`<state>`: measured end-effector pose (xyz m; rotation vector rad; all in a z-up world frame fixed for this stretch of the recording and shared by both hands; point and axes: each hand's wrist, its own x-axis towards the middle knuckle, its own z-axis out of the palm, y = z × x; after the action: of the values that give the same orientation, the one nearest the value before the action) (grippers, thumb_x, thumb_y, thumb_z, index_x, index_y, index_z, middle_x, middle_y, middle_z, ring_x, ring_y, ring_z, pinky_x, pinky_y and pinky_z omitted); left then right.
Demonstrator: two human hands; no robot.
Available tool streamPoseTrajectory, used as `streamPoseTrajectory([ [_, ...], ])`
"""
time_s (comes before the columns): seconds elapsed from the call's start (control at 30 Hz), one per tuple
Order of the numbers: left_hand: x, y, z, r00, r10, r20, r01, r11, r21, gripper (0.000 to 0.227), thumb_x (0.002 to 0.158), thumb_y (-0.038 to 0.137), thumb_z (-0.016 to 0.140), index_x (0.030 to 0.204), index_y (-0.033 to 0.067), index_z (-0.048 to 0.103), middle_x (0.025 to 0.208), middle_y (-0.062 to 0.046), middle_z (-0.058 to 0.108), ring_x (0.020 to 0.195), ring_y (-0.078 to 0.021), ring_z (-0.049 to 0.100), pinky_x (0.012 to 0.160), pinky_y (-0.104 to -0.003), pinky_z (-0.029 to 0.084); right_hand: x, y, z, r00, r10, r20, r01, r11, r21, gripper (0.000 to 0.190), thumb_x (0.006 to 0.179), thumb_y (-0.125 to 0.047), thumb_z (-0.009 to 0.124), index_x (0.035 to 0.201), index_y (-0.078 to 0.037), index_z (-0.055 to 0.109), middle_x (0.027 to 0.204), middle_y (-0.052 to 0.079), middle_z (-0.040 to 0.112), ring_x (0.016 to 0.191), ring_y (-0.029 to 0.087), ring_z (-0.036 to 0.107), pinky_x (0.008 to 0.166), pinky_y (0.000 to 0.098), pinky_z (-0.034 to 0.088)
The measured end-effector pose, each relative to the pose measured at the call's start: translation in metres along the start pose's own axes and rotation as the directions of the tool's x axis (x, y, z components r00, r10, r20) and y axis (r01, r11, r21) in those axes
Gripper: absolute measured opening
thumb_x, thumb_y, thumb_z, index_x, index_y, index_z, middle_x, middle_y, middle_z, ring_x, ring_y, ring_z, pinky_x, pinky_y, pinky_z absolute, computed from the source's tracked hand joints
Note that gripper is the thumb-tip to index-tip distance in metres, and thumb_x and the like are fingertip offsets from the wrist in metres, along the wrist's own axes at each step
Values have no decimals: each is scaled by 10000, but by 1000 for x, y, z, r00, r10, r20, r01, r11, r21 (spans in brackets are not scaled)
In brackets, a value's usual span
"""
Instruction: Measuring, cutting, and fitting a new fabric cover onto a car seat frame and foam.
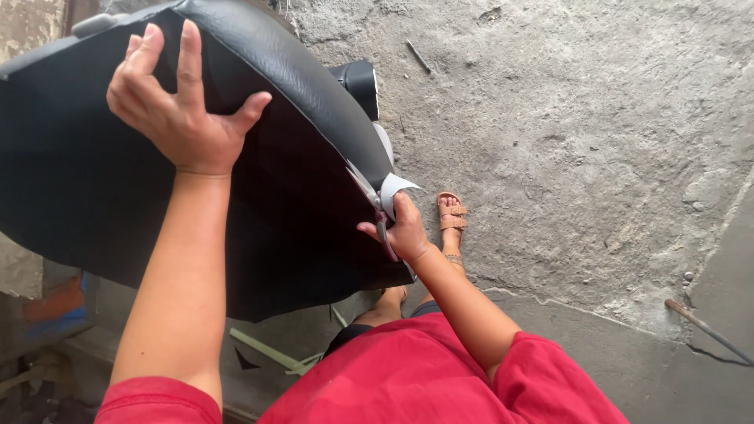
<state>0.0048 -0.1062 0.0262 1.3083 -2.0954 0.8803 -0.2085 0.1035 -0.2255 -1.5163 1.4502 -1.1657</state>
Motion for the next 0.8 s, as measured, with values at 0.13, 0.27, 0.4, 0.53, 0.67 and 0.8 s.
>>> streamPoseTrajectory([
  [0.13,0,-2,6,1000,14,-3,-14,1000,13,833,980,868,366,1441,211,590,1272,-153,616,1141,-350,655,935,-493,487,-6,15,7,998,65,-17,-66,997,-44,710,764,-628,805,948,-56,428,793,93,463,676,284,465,667,443,423],
  [0.27,-3,-5,11,1000,9,-16,-9,1000,20,829,973,875,359,1453,233,571,1285,-135,608,1158,-325,652,941,-487,498,-1,18,-1,990,124,-65,-130,987,-97,730,754,-694,766,928,-77,418,735,79,472,656,275,482,669,435,443],
  [0.4,-2,-4,9,1000,13,-18,-13,1000,29,829,978,874,350,1457,231,563,1283,-137,607,1148,-332,652,931,-485,500,14,10,-20,999,53,-4,-53,997,-51,832,799,-633,763,1299,-19,506,1099,157,539,1040,367,607,951,477,469],
  [0.53,-1,-4,10,1000,10,-4,-10,1000,23,832,980,872,369,1455,219,571,1278,-150,610,1139,-340,659,940,-493,491,23,4,-24,993,-117,26,116,993,21,769,824,-545,805,1292,-59,436,1086,159,490,962,316,517,907,442,458],
  [0.67,-3,-5,12,1000,8,-7,-8,999,31,829,976,881,359,1467,241,549,1292,-137,603,1157,-326,652,937,-488,502,24,-1,-16,982,-188,24,185,978,92,766,829,-515,818,1334,-75,447,1131,158,526,1004,308,532,944,449,460],
  [0.8,-2,-3,10,1000,-7,12,6,1000,26,836,980,879,351,1470,231,548,1292,-151,605,1159,-344,657,938,-495,492,24,-1,-20,992,-122,29,119,989,88,755,852,-513,796,1353,-81,432,1215,178,511,1098,322,561,981,434,475],
])
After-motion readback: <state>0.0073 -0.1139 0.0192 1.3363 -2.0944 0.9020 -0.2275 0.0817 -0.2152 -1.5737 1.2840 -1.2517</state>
